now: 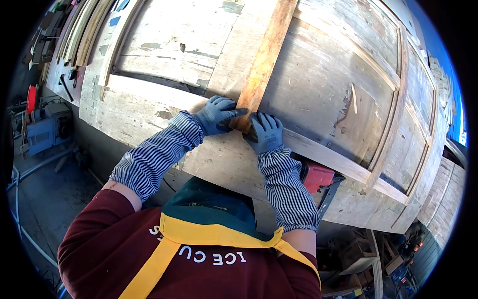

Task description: The person positions wooden planks on a large workbench and secures them using a red nail gun. They repeatedly align and fasten planks to form a rectangular frame, adjusting pieces as needed.

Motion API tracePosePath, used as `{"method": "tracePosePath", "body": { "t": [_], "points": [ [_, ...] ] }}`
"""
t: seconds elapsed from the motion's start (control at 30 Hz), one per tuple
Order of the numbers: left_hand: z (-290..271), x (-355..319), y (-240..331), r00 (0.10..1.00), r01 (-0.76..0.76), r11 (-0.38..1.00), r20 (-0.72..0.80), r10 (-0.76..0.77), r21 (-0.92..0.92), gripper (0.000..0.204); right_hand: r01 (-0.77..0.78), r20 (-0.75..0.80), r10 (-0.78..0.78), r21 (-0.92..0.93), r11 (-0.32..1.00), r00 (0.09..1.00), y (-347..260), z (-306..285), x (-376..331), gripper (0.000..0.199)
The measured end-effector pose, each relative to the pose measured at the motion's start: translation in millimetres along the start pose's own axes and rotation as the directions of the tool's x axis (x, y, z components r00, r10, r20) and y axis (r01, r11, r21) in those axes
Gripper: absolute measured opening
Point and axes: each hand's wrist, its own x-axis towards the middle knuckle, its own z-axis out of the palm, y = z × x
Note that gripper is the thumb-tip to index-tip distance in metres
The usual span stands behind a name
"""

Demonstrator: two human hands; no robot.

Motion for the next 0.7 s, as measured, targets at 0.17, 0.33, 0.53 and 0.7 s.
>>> {"method": "tracePosePath", "body": {
  "t": [0.17, 0.33, 0.53, 0.7],
  "points": [
    [-0.4, -1.6, -0.1, 1.0, 0.003, 1.0, 0.0, -0.003, -0.013, 0.082, 0.0, -0.002, 0.0, -0.003, 1.0, 1.0, -2.8, -1.1, 1.4, 0.068],
    [-0.7, -0.5, -1.3, 1.0, -0.003, 1.0, 0.026, 0.004, -0.02, 0.081, 0.02, -0.01, -0.02, -0.008, 1.0, 1.0, -0.6, 1.2, 0.5, 0.069],
    [1.1, -2.0, -5.9, 0.998, -0.013, 1.0, 0.055, 0.011, 0.022, 0.082, -0.064, 0.085, 0.062, 0.02, 0.998, 0.994, -7.7, -3.3, 1.7, 0.066],
    [-1.1, -1.3, -7.8, 0.998, -0.015, 0.997, 0.06, 0.02, -0.074, 0.084, -0.417, 0.064, 0.416, 0.27, 0.868, 0.907, -10.8, 1.4, 15.8, 0.058]
  ]
}}
